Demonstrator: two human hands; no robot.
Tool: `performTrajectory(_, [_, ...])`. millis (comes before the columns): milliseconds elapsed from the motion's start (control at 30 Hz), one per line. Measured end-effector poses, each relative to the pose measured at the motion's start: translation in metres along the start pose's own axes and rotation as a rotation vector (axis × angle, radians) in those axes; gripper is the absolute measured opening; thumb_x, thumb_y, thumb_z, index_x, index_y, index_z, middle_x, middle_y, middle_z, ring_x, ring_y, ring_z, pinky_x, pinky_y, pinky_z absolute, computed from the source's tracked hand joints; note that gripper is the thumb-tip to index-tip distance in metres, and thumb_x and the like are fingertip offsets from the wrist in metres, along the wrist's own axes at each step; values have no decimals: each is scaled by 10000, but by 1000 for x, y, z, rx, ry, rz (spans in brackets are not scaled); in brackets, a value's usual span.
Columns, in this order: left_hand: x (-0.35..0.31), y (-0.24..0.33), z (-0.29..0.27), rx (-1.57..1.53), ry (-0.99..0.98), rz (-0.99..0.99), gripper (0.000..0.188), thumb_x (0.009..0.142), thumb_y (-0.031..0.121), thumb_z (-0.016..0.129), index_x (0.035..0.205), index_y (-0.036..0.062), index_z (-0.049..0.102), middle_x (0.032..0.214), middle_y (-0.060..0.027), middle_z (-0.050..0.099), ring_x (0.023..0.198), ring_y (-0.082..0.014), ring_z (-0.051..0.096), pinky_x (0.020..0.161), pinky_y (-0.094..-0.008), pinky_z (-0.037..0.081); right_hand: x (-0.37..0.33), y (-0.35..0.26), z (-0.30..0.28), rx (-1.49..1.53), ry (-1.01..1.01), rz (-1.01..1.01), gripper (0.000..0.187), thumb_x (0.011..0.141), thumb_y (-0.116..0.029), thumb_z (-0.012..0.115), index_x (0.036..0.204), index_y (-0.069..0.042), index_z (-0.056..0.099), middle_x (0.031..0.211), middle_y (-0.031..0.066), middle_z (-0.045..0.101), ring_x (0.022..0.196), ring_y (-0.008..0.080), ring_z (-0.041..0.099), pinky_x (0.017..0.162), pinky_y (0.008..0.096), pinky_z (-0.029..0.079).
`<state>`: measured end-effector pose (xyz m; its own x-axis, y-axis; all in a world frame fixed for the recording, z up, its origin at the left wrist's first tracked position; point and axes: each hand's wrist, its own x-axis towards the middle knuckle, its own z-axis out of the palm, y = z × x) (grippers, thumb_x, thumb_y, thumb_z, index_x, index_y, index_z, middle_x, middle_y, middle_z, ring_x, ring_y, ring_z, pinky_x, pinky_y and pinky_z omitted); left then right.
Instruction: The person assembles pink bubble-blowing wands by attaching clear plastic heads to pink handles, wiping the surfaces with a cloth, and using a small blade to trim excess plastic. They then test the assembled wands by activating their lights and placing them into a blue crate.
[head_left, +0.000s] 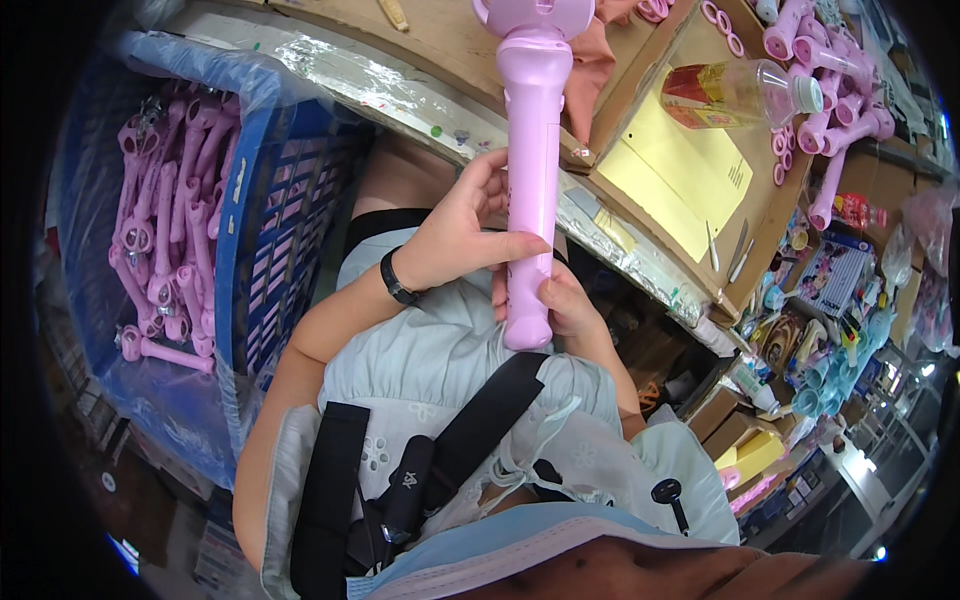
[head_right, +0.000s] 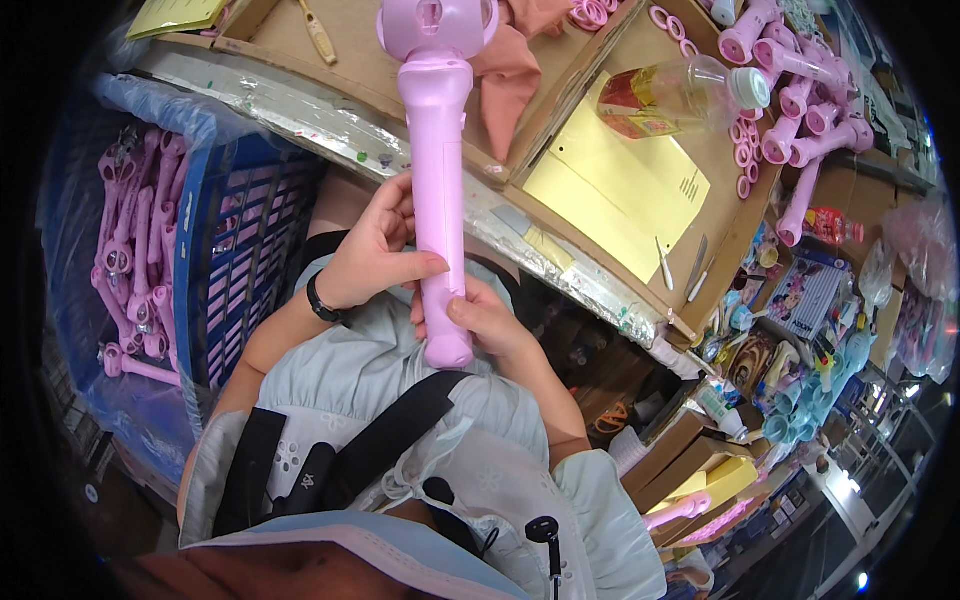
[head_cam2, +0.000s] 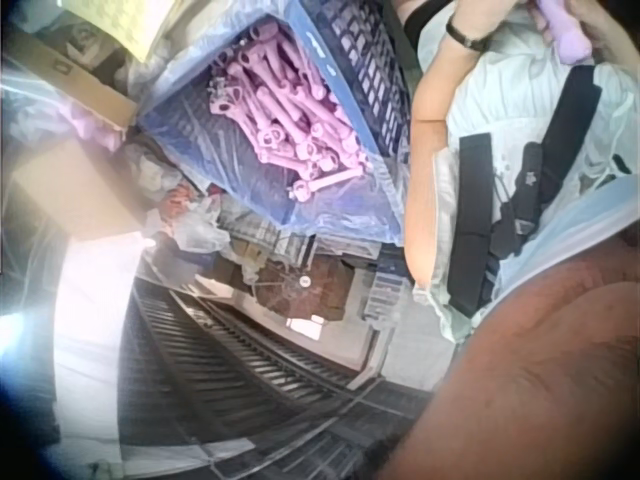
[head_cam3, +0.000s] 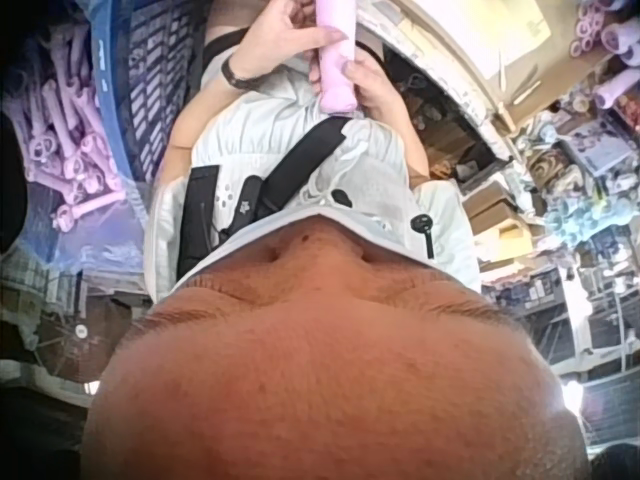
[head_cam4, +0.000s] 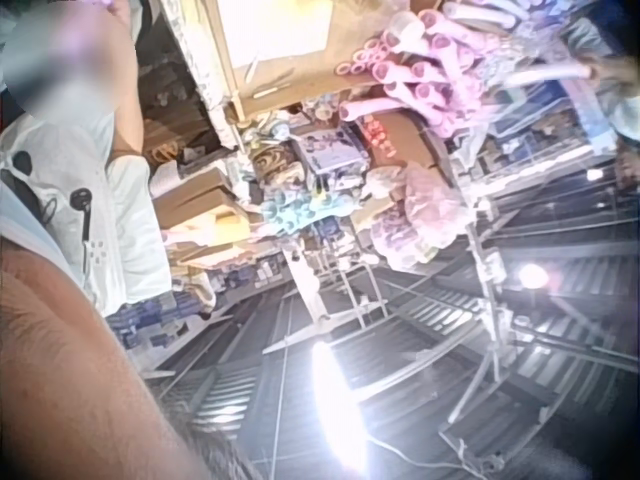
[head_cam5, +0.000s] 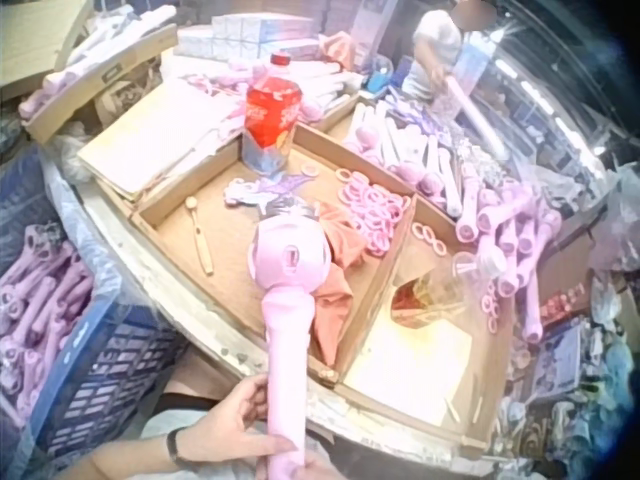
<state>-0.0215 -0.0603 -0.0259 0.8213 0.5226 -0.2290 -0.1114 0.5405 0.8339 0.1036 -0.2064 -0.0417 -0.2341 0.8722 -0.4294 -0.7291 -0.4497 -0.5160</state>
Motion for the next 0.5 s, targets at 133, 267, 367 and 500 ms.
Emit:
performTrajectory(133, [-1,4,1,-17,1,-20,788,745,101,747,1350,-5,254,1208,-95,460,1100,-169,499,967,-316,397,-11,-19,3,-994,419,-364,332,809,-238,664,1049,-21,586,929,90,611,793,235,610,732,325,487])
performTrajectory(267, [-2,6,4,-45,13,-43,754,759,97,735,1342,-8,268,1205,-88,456,1099,-158,494,962,-313,403,-12,-29,-13,-1786,970,-788,167,760,-86,667,923,-62,642,887,83,605,780,269,562,724,354,434])
performTrajectory(367, [-5,10,7,-107,32,-97,743,765,98,731,1337,-10,270,1199,-84,456,1094,-153,494,953,-313,413,-7,-27,-20,-1930,1086,-750,159,774,-71,650,932,-67,633,901,82,592,811,267,542,742,372,411])
performTrajectory(500, [-6,17,8,-114,27,-113,680,779,93,715,1315,-9,308,1155,-70,481,1047,-136,513,907,-297,446,-4,-22,-17,-1799,1071,-680,180,777,-73,651,953,-51,616,935,108,582,877,287,528,780,387,403])
